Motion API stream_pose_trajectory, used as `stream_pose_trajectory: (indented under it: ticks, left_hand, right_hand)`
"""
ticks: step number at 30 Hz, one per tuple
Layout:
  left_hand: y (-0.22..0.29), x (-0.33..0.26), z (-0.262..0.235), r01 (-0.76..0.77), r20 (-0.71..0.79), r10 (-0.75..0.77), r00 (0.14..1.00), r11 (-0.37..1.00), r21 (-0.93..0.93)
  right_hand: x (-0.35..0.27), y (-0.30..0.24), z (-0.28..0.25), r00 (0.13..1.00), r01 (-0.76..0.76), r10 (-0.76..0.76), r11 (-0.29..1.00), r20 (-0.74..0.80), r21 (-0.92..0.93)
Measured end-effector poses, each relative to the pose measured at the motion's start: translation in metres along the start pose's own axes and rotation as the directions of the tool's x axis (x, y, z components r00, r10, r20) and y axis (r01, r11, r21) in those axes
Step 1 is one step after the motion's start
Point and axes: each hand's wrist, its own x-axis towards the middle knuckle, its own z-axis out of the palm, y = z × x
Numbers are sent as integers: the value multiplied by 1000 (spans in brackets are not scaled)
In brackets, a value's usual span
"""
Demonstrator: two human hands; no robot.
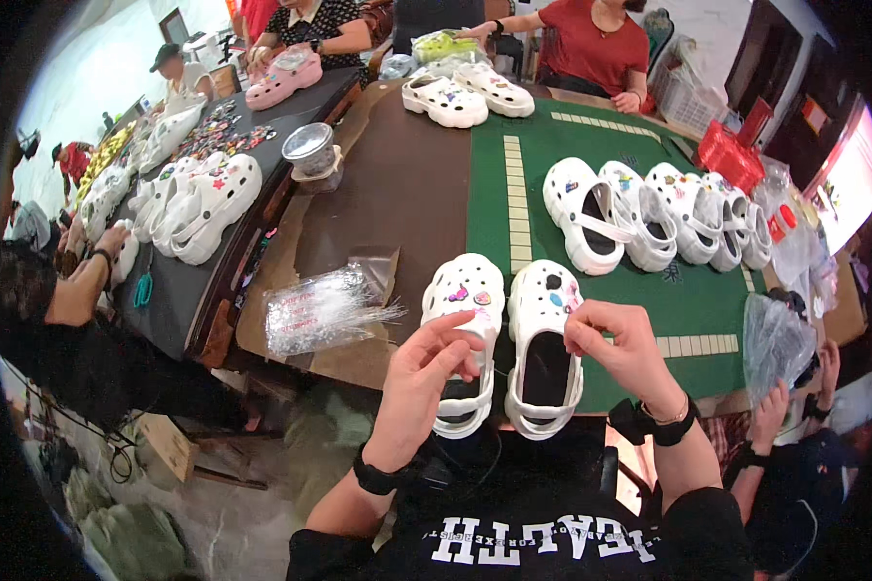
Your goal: Assembling foam clogs by attaching straps and inserting decorative charms.
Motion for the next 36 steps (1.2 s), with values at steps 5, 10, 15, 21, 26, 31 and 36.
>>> stream_pose_trajectory:
  ticks: [5, 10, 15, 21, 26, 31, 36]
  left_hand:
    - [-9, 0, 14, 21, 21, -19, 1000, 995, -102]
    - [-11, -7, 21, -26, 72, 24, 997, 999, 21]
    - [-3, -16, 36, -48, 23, 44, 999, 977, 207]
    - [-6, -25, 32, -91, 18, 90, 996, 938, 335]
    - [-13, -22, 42, -72, 58, 56, 997, 945, 318]
    - [-14, -25, 41, -111, 99, 88, 991, 961, 254]
    - [-18, -18, 16, -244, 178, 166, 970, 686, 685]
  right_hand:
    - [-26, 12, -2, 999, -37, 37, 999, -16, -29]
    - [-39, 20, -6, 1000, 4, -6, 992, -19, -124]
    - [-42, 21, -2, 1000, -19, 16, 991, -25, -134]
    - [-40, 24, 1, 989, 97, -125, 958, -86, -270]
    - [-46, 8, 22, 946, 289, -312, 934, -85, -212]
    - [-47, 14, 33, 976, 220, -220, 975, 3, -39]
    - [-53, 35, 14, 987, 159, -157, 977, 24, -143]
